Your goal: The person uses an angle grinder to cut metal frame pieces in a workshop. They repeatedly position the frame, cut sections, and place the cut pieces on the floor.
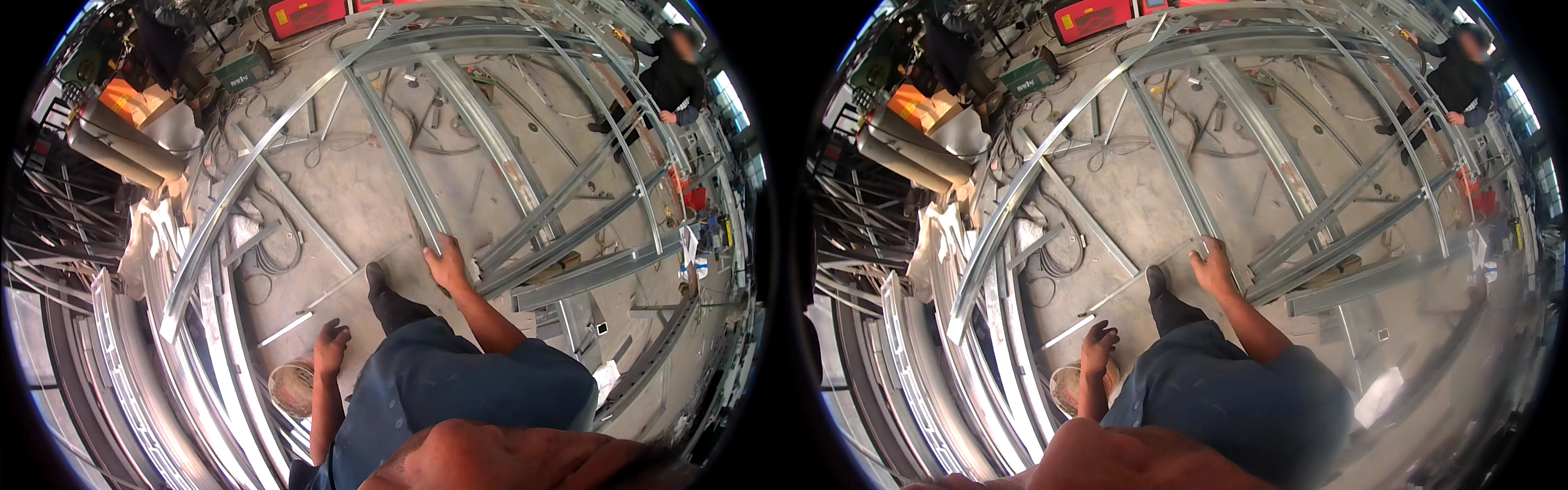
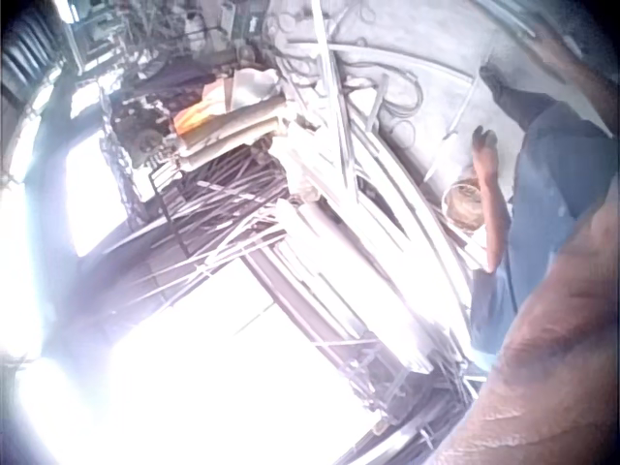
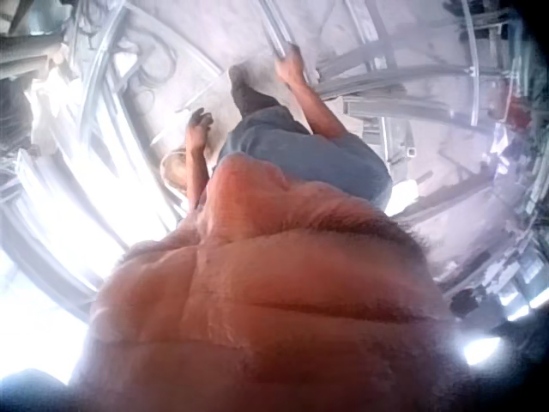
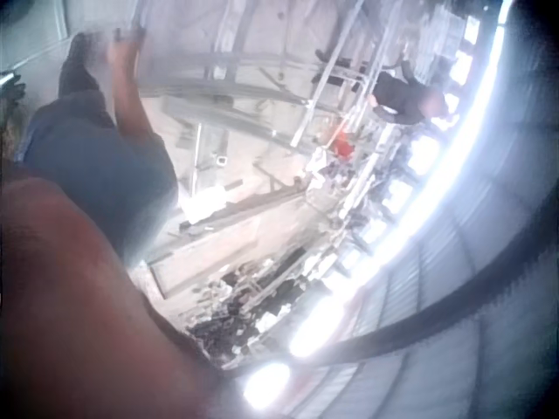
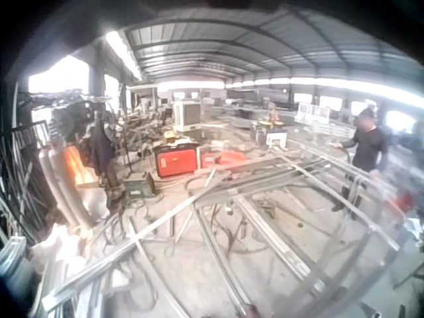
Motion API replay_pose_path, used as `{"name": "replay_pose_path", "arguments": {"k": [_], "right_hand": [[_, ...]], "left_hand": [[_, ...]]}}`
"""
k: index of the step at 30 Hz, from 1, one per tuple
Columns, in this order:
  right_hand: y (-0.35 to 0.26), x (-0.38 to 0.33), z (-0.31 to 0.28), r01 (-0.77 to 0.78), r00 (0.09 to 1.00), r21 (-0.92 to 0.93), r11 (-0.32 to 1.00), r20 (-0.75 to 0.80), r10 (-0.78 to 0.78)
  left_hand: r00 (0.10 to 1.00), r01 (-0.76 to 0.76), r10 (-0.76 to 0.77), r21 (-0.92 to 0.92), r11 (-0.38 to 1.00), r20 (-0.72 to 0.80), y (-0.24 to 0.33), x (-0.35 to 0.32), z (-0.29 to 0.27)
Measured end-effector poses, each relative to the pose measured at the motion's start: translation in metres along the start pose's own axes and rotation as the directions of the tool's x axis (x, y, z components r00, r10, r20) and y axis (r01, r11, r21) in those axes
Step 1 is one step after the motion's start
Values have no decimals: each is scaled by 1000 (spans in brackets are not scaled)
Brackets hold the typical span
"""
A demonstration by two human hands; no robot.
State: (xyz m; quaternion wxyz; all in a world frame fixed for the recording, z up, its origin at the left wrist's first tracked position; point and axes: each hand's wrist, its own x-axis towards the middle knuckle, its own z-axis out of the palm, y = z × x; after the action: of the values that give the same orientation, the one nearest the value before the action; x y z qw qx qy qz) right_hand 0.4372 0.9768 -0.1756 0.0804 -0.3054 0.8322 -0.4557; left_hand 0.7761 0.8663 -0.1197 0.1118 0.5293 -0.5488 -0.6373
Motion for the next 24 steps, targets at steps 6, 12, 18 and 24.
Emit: {"name": "replay_pose_path", "arguments": {"k": [6,12,18,24], "right_hand": [[-26,99,80,-112,993,83,990,56,107],[-80,202,92,-65,995,157,985,85,52],[-75,284,91,-123,992,171,978,11,123],[-71,382,97,-136,988,255,957,-39,151]], "left_hand": [[1000,11,-13,111,994,20,85,126,-31],[983,-159,139,182,970,116,182,252,-38],[955,-291,262,278,915,137,275,379,-19],[954,-264,300,550,792,26,319,541,-48]]}}
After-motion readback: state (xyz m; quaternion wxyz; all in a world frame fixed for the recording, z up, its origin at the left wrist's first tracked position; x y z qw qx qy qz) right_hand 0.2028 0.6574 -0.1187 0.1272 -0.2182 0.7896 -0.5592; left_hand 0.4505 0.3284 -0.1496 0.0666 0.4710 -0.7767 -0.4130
